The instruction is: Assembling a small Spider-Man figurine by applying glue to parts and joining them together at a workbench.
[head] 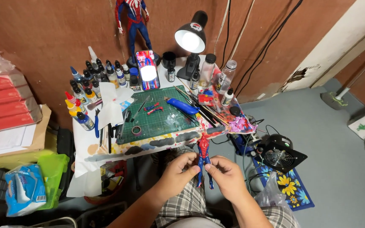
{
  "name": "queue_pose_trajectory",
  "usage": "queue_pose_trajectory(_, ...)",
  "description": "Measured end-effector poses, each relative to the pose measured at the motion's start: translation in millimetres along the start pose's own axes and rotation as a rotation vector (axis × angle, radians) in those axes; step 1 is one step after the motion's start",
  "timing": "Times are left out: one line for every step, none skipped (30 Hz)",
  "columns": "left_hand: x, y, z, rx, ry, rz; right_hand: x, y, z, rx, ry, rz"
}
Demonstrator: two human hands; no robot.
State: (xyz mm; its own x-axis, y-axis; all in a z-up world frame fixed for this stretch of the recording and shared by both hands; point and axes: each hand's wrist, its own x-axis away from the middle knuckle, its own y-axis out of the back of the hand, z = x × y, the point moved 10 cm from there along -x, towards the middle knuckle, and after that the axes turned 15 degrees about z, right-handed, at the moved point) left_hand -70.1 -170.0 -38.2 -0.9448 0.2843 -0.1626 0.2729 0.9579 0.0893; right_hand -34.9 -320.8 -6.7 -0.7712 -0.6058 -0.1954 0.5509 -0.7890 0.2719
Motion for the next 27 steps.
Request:
queue_pose_trajectory(0.2,0.0,-0.8,0.032,-0.013,-0.009,0.7,-1.0,-1.4,-0.014,-0.019,-0.005)
queue_pose_trajectory(-0.2,-2.0,-1.5,0.032,-0.014,-0.01,0.8,-2.2,-4.2,-0.014,-0.019,-0.004)
queue_pose_trajectory(0.1,-1.7,2.1,0.09,0.015,-0.038,1.4,-2.6,-10.4,-0.032,-0.049,-0.011)
queue_pose_trajectory(0.5,-1.5,5.6,0.148,0.043,-0.066,1.9,-3.0,-16.3,-0.05,-0.078,-0.019)
queue_pose_trajectory(0.2,-1.9,7.1,0.148,0.042,-0.066,1.8,-3.2,-16.1,-0.05,-0.077,-0.019)
queue_pose_trajectory(0.4,-2.1,9.7,0.173,0.042,-0.073,2.1,-3.3,-16.0,-0.049,-0.076,-0.021)
queue_pose_trajectory(0.5,-2.2,12.3,0.199,0.043,-0.081,2.3,-3.4,-16.0,-0.048,-0.074,-0.024)
queue_pose_trajectory(1.1,-2.2,11.0,0.199,0.044,-0.082,2.5,-3.6,-16.6,-0.048,-0.075,-0.023)
queue_pose_trajectory(1.8,-1.9,11.5,0.196,0.063,-0.086,2.7,-3.8,-17.2,-0.043,-0.076,-0.023)
queue_pose_trajectory(2.5,-1.5,12.2,0.193,0.083,-0.09,2.7,-4.0,-18.1,-0.038,-0.076,-0.022)
queue_pose_trajectory(2.5,-1.5,12.0,0.193,0.084,-0.091,2.4,-4.1,-16.7,-0.038,-0.077,-0.022)
queue_pose_trajectory(2.8,-0.5,11.0,0.198,0.079,-0.102,1.8,-4.9,-14.4,-0.026,-0.075,-0.012)
queue_pose_trajectory(3.3,0.4,10.0,0.202,0.074,-0.113,1.4,-5.7,-12.0,-0.013,-0.072,-0.003)
queue_pose_trajectory(3.1,-0.9,11.0,0.201,0.075,-0.114,1.4,-5.9,-12.3,-0.014,-0.072,-0.002)
queue_pose_trajectory(2.3,-3.4,9.6,0.266,0.032,-0.1,1.1,-6.4,-10.3,-0.007,-0.053,0.001)
queue_pose_trajectory(2.8,-3.8,7.4,0.328,-0.01,-0.092,-0.7,-8.5,-7.9,-0.002,-0.032,0.008)
queue_pose_trajectory(5.4,-1.3,3.7,0.325,-0.007,-0.099,-1.2,-9.2,-7.6,-0.007,-0.031,0.015)
queue_pose_trajectory(6.9,0.6,-3.6,0.317,-0.047,-0.092,-2.7,-8.5,-7.1,0.028,-0.033,0.014)
queue_pose_trajectory(8.9,3.0,-10.9,0.308,-0.087,-0.085,-4.3,-8.4,-6.6,0.063,-0.035,0.013)
queue_pose_trajectory(13.0,9.3,-8.7,0.307,-0.09,-0.1,-7.2,-8.5,-9.1,0.063,-0.031,0.027)
queue_pose_trajectory(17.9,17.7,-4.6,0.261,-0.06,-0.135,-9.5,-5.4,-15.4,0.061,-0.067,0.006)
queue_pose_trajectory(23.7,25.7,0.0,0.216,-0.029,-0.17,-11.2,-2.7,-22.0,0.06,-0.105,-0.015)
queue_pose_trajectory(29.2,33.3,2.4,0.217,-0.031,-0.184,-17.7,-2.8,-27.1,0.061,-0.103,-0.001)
queue_pose_trajectory(36.4,42.9,9.1,0.208,0.012,-0.234,-22.5,0.3,-36.2,0.088,-0.15,-0.013)
queue_pose_trajectory(43.9,52.6,15.9,0.199,0.056,-0.284,-27.5,3.4,-45.3,0.116,-0.197,-0.026)
queue_pose_trajectory(49.5,58.8,19.3,0.203,0.054,-0.296,-38.8,1.1,-39.1,0.119,-0.197,-0.014)
queue_pose_trajectory(56.8,67.1,26.5,0.206,0.093,-0.334,-52.0,-2.9,-20.8,0.23,-0.096,0.005)
